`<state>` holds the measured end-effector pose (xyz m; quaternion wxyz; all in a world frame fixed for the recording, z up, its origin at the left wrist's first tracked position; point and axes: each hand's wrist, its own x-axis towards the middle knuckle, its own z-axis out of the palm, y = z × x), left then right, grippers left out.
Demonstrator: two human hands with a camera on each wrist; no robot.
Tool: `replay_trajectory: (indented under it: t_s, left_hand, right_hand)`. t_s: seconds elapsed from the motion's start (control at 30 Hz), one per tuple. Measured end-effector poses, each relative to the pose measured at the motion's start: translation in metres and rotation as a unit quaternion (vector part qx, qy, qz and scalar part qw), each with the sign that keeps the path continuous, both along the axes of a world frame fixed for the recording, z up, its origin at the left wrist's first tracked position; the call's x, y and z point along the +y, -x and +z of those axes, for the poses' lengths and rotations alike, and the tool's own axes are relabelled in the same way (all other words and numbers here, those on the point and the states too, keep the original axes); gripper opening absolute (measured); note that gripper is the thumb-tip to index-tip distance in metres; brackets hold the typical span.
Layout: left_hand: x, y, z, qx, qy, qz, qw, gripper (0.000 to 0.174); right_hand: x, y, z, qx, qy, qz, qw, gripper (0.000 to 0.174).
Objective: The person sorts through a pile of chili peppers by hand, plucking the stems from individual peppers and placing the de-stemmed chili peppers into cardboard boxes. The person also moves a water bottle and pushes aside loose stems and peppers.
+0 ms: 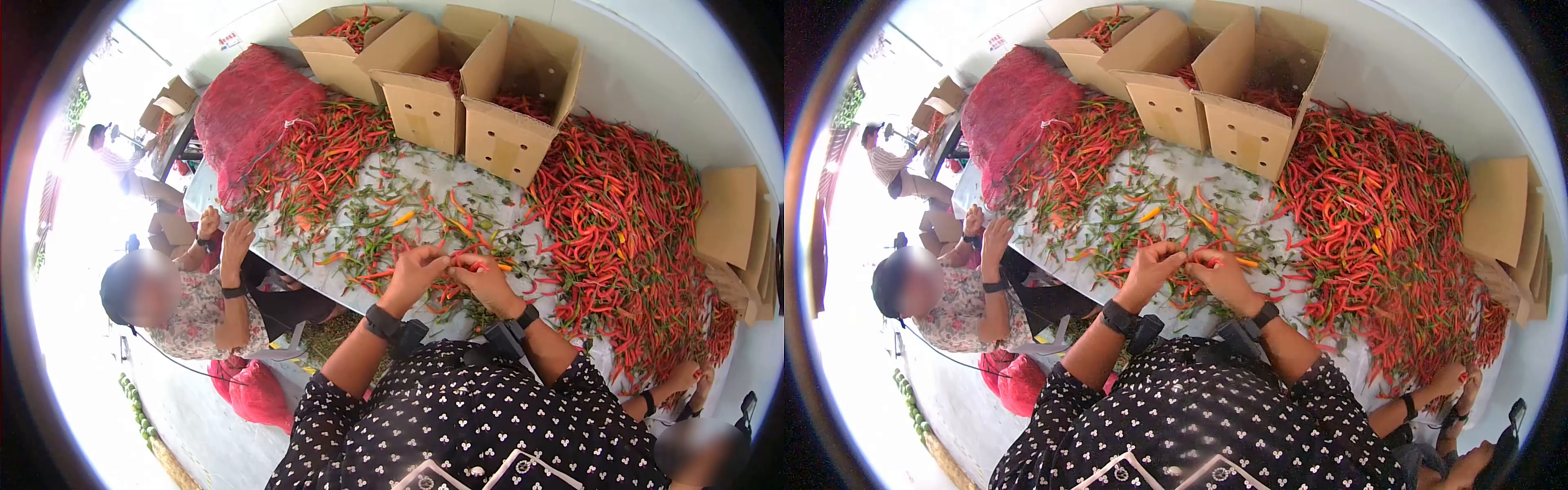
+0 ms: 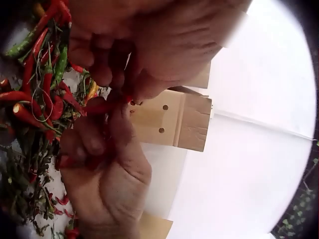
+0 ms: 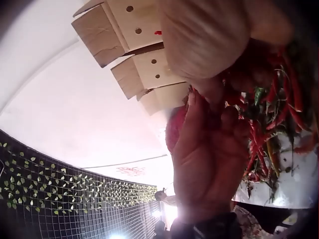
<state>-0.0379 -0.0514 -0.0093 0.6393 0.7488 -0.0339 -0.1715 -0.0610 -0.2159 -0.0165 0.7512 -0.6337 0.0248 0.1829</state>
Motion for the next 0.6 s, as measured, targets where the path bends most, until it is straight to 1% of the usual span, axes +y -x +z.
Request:
replay_trajectory:
  t_s: [0.07,0.1,0.13,0.17,0.2,0.23,0.27,0.3,0.37,0.4,0.43,0.47,0.5,0.53,0.6]
  left_hand:
    - [-0.001,0.001,0.003,0.02,0.008,-0.004,1.0,0.017]
    - [-0.003,0.002,0.005,0.021,0.008,-0.007,1.0,0.017]
    - [-0.005,0.004,0.008,-0.061,-0.066,-0.005,0.996,0.016]
    - [-0.006,0.005,0.008,-0.142,-0.139,-0.003,0.98,0.014]
    - [-0.007,0.003,0.006,-0.141,-0.139,-0.005,0.98,0.014]
    - [-0.006,-0.002,0.001,-0.225,-0.189,0.011,0.956,0.013]
    - [-0.004,-0.007,-0.001,-0.306,-0.236,0.025,0.922,0.012]
    - [-0.003,-0.013,0.001,-0.305,-0.236,0.022,0.922,0.012]
    - [0.001,-0.029,0.005,-0.2,-0.242,0.071,0.947,0.012]
    - [0.002,-0.036,0.002,-0.168,-0.215,0.058,0.96,0.012]
    - [0.001,-0.042,-0.002,-0.167,-0.215,0.056,0.961,0.012]
    - [0.0,-0.048,-0.007,-0.166,-0.227,0.027,0.959,0.013]
    - [-0.001,-0.054,-0.013,-0.166,-0.239,-0.004,0.957,0.014]
    - [-0.003,-0.06,-0.019,-0.165,-0.238,-0.007,0.957,0.014]
    - [-0.008,-0.068,-0.027,-0.195,-0.276,-0.051,0.94,0.014]
  right_hand:
    - [-0.004,0.0,-0.003,-0.018,0.027,0.042,0.999,0.008]
    - [-0.004,0.0,-0.002,-0.017,0.027,0.039,0.999,0.008]
    - [-0.003,0.001,-0.002,0.019,0.01,0.03,0.999,0.008]
    - [-0.003,0.002,-0.002,0.054,-0.006,0.022,0.998,0.009]
    - [-0.005,0.001,-0.005,0.056,-0.006,0.021,0.998,0.009]
    - [-0.007,0.0,-0.01,0.064,-0.016,0.032,0.997,0.009]
    - [-0.009,-0.001,-0.014,0.073,-0.025,0.042,0.996,0.009]
    - [-0.011,0.0,-0.012,0.075,-0.026,0.04,0.996,0.009]
    - [-0.017,0.002,-0.007,0.16,-0.167,0.006,0.973,0.011]
    - [-0.02,0.002,-0.008,0.161,-0.167,0.005,0.973,0.011]
    - [-0.024,0.002,-0.009,0.159,-0.201,0.003,0.967,0.013]
    - [-0.027,0.001,-0.011,0.155,-0.236,0.001,0.959,0.015]
    - [-0.029,0.001,-0.013,0.156,-0.237,-0.002,0.959,0.015]
    - [-0.031,0.002,-0.014,0.157,-0.258,-0.012,0.953,0.017]
    - [-0.034,0.003,-0.013,0.158,-0.279,-0.025,0.947,0.019]
